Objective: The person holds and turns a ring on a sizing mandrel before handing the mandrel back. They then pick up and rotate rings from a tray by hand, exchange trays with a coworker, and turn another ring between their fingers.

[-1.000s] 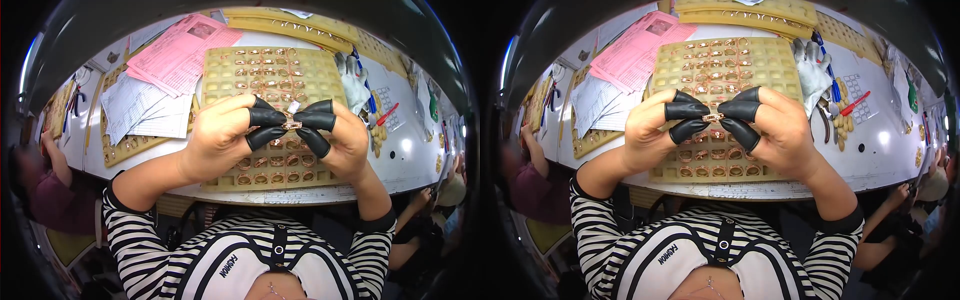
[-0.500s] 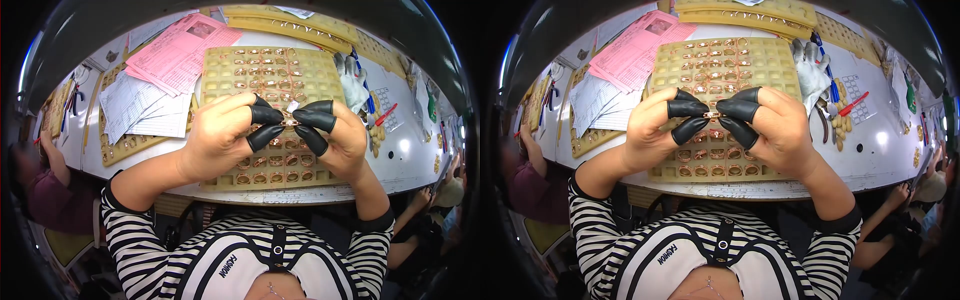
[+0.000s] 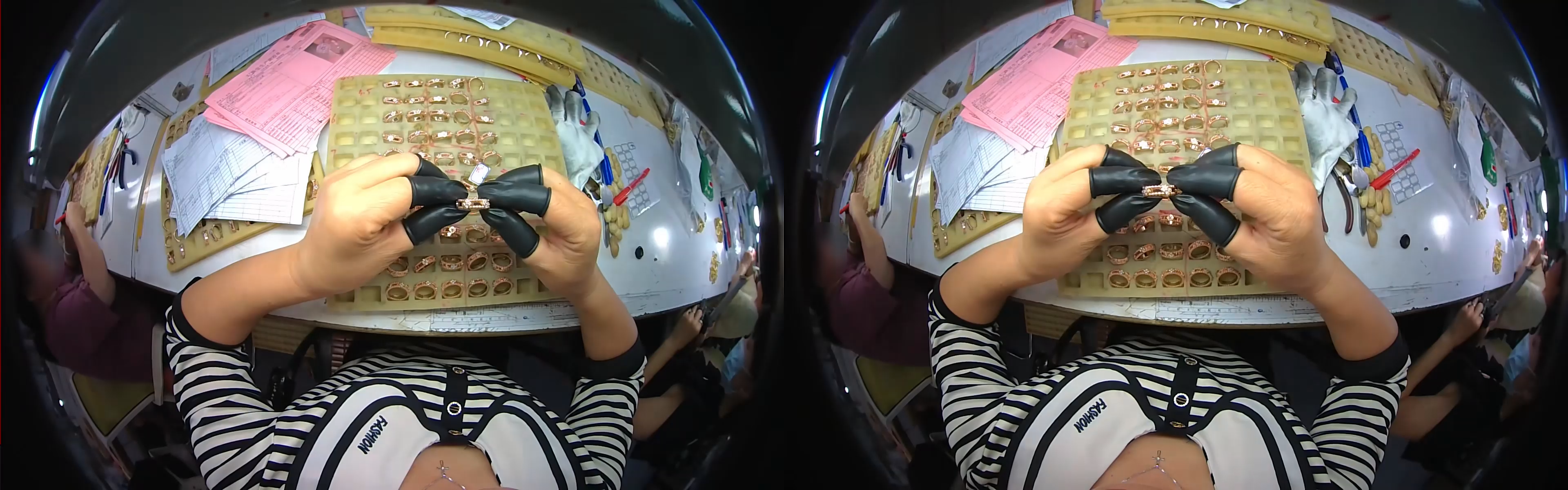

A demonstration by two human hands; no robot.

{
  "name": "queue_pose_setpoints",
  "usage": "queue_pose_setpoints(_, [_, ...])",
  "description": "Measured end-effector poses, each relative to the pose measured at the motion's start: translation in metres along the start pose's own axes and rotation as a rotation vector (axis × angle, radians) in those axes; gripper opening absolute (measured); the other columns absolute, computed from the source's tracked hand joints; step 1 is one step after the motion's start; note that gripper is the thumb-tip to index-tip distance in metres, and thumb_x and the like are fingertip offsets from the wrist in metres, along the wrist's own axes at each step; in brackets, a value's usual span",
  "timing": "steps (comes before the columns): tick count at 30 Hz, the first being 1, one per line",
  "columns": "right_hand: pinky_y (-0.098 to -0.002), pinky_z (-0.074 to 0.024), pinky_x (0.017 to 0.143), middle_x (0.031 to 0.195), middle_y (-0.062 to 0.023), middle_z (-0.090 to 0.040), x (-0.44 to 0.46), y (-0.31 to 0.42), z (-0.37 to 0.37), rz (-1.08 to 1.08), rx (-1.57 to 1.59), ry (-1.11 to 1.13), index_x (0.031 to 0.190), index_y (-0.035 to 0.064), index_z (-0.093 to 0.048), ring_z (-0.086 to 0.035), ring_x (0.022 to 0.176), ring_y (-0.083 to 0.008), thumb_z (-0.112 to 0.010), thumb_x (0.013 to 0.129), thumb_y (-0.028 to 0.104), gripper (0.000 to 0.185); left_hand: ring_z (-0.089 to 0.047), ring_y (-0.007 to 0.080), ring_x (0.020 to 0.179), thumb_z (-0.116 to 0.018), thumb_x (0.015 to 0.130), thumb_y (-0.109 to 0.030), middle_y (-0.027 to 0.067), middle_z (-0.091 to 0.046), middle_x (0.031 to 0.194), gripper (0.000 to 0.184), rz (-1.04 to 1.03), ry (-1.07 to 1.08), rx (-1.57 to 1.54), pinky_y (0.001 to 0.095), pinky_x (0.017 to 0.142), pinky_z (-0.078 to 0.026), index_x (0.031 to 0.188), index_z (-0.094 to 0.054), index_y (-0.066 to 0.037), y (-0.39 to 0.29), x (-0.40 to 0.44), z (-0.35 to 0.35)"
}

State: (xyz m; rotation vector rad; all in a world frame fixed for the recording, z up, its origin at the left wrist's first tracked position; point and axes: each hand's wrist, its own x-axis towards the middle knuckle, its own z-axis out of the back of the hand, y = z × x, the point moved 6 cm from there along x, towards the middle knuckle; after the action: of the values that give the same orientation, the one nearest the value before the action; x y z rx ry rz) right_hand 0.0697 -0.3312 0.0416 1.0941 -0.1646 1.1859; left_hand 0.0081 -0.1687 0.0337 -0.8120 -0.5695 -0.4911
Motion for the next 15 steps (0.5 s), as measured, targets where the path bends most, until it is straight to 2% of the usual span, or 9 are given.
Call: queue_pose_setpoints(15, [-0.0325,-0.0510,0.067,0.088,-0.0123,-0.067,-0.0010,-0.0052,-0.0034,-0.042,-0.005,0.030,0.099,0.0008,-0.070,-0.066,0.078,-0.0251,-0.074,0.076,-0.001,0.024,-0.060,0.0234,0.066,-0.079,0.070,-0.009,0.0072,-0.063,0.080,0.023,-0.017,-0.028,0.007,0.0327,0.057,-0.048,0.091,-0.071,-0.004,-0.0012,-0.0010,0.0029])
